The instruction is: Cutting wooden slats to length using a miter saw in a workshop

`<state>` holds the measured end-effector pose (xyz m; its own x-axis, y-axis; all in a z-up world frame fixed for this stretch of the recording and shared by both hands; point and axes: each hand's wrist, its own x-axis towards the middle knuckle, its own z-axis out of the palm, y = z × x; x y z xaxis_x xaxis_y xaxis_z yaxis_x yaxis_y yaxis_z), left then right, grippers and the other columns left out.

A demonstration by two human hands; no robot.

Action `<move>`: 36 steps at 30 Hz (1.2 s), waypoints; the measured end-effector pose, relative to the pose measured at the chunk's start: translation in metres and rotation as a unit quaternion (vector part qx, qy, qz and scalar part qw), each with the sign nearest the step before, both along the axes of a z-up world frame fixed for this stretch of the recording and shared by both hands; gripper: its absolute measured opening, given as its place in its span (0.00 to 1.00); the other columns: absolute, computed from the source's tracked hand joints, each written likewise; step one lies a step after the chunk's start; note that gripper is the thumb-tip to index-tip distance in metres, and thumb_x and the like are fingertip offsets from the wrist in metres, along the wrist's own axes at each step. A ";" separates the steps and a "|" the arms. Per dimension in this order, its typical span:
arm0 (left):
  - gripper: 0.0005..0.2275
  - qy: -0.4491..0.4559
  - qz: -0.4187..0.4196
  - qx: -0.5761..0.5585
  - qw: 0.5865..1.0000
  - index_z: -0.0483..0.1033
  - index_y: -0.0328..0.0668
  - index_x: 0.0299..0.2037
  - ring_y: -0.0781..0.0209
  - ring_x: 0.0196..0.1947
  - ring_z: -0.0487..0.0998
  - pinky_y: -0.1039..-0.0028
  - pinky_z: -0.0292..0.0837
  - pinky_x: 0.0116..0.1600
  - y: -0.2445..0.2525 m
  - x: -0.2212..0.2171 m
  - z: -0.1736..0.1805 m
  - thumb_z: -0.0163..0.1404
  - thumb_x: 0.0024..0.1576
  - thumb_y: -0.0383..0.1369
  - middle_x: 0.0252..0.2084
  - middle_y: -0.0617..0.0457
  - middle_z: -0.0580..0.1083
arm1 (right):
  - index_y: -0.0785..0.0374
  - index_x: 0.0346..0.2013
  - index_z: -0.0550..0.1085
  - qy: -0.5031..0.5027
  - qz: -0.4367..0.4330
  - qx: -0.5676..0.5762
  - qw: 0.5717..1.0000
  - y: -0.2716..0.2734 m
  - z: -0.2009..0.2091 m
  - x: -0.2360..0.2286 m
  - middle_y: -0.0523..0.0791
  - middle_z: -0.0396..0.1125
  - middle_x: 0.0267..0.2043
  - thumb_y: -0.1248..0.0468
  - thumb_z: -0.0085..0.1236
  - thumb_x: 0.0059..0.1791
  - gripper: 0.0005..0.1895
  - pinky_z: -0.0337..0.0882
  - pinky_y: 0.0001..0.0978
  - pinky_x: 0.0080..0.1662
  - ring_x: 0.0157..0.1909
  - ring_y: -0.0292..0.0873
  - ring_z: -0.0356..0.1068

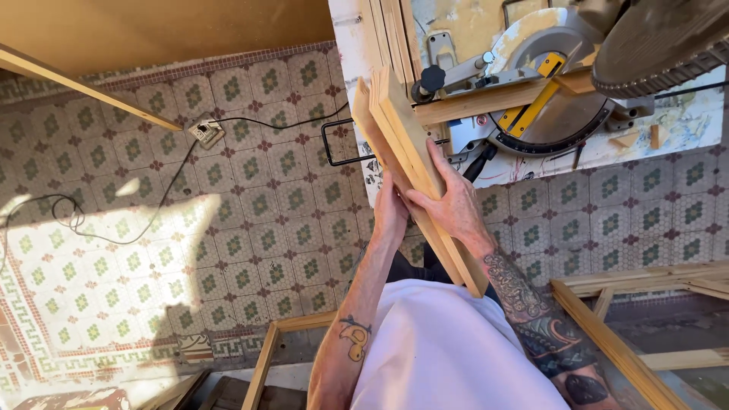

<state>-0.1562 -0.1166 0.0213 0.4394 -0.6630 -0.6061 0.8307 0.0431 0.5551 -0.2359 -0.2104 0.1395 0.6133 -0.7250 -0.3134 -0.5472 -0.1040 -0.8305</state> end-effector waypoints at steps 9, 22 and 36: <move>0.31 -0.211 0.062 0.254 0.942 0.68 0.35 0.65 0.44 0.60 0.74 0.53 0.70 0.63 -0.052 0.090 -0.146 0.61 0.55 0.45 0.57 0.34 0.73 | 0.41 0.75 0.58 -0.046 -0.039 0.049 0.997 -0.015 0.017 -0.018 0.53 0.61 0.71 0.58 0.74 0.43 0.50 0.69 0.47 0.60 0.67 0.53 0.65; 0.28 -0.370 0.035 0.412 0.832 0.63 0.40 0.61 0.39 0.60 0.70 0.53 0.67 0.65 -0.069 0.089 -0.142 0.57 0.53 0.42 0.54 0.44 0.66 | 0.53 0.76 0.57 -0.165 -0.075 0.176 0.967 0.002 0.021 -0.054 0.57 0.66 0.63 0.72 0.73 0.39 0.54 0.78 0.44 0.51 0.54 0.52 0.74; 0.30 -0.372 -0.030 -0.104 0.922 0.45 0.55 0.80 0.52 0.65 0.68 0.54 0.61 0.72 -0.073 0.031 0.140 0.43 0.71 0.45 0.67 0.41 0.65 | 0.54 0.77 0.52 -0.251 -0.060 0.174 0.950 0.008 0.025 -0.048 0.57 0.70 0.58 0.72 0.69 0.43 0.53 0.79 0.46 0.51 0.50 0.49 0.77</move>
<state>-0.1249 -0.1893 0.1609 0.6409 -0.7676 -0.0095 0.2284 0.1788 0.9570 -0.2835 -0.2020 0.1645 0.6684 -0.7050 -0.2373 -0.0642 0.2631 -0.9626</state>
